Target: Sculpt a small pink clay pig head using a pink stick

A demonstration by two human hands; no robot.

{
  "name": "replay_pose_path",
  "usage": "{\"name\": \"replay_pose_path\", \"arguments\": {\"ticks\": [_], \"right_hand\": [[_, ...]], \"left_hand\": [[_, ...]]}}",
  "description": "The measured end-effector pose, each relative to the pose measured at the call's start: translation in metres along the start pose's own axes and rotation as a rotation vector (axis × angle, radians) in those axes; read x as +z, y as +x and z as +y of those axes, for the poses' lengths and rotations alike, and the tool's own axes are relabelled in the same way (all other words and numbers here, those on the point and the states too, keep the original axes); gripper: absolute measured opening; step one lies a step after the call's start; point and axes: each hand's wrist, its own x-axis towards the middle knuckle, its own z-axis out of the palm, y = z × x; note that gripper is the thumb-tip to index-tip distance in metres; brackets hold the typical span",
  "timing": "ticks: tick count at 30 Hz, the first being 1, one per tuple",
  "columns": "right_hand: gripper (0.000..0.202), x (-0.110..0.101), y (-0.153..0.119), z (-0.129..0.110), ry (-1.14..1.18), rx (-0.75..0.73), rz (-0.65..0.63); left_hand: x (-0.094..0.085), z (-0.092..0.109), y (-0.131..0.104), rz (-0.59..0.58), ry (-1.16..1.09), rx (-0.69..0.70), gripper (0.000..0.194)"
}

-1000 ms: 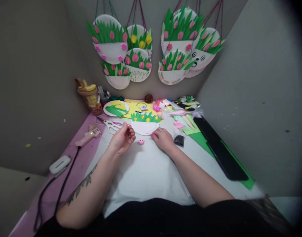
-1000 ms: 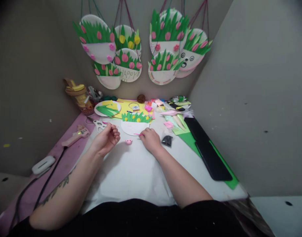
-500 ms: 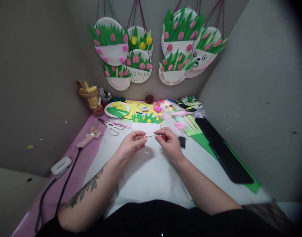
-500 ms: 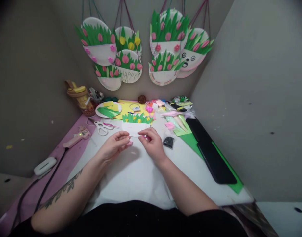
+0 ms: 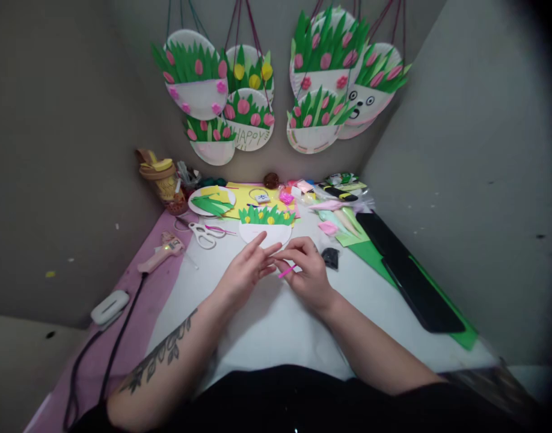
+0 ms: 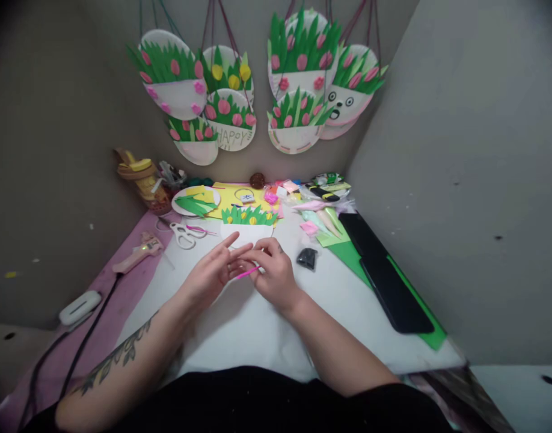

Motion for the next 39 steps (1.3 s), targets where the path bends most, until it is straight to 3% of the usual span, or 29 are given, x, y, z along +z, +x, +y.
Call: {"name": "replay_pose_path", "arguments": {"ticks": [2, 5, 11, 21, 33, 39], "right_hand": [[0.015, 0.006, -0.001, -0.005, -0.017, -0.042, 0.005], [0.02, 0.015, -0.005, -0.014, -0.061, -0.122, -0.017], [0.04, 0.021, -0.012, -0.022, -0.048, -0.201, -0.14], [0.044, 0.019, -0.013, -0.02, -0.138, -0.24, -0.21], [0.039, 0.02, -0.009, -0.019, -0.103, -0.247, -0.123], [0.04, 0.02, -0.011, -0.017, -0.149, -0.25, -0.14]], "left_hand": [[0.008, 0.002, -0.001, 0.008, -0.249, -0.094, 0.06], [0.016, 0.007, -0.002, 0.052, -0.428, -0.191, 0.064], [0.009, 0.013, 0.001, 0.086, -0.587, -0.135, 0.07], [0.007, 0.017, 0.001, 0.126, -0.583, -0.104, 0.071], [0.007, 0.017, 0.0, 0.073, -0.604, -0.087, 0.073], [0.008, 0.017, 0.001, 0.084, -0.602, -0.083, 0.072]]}}
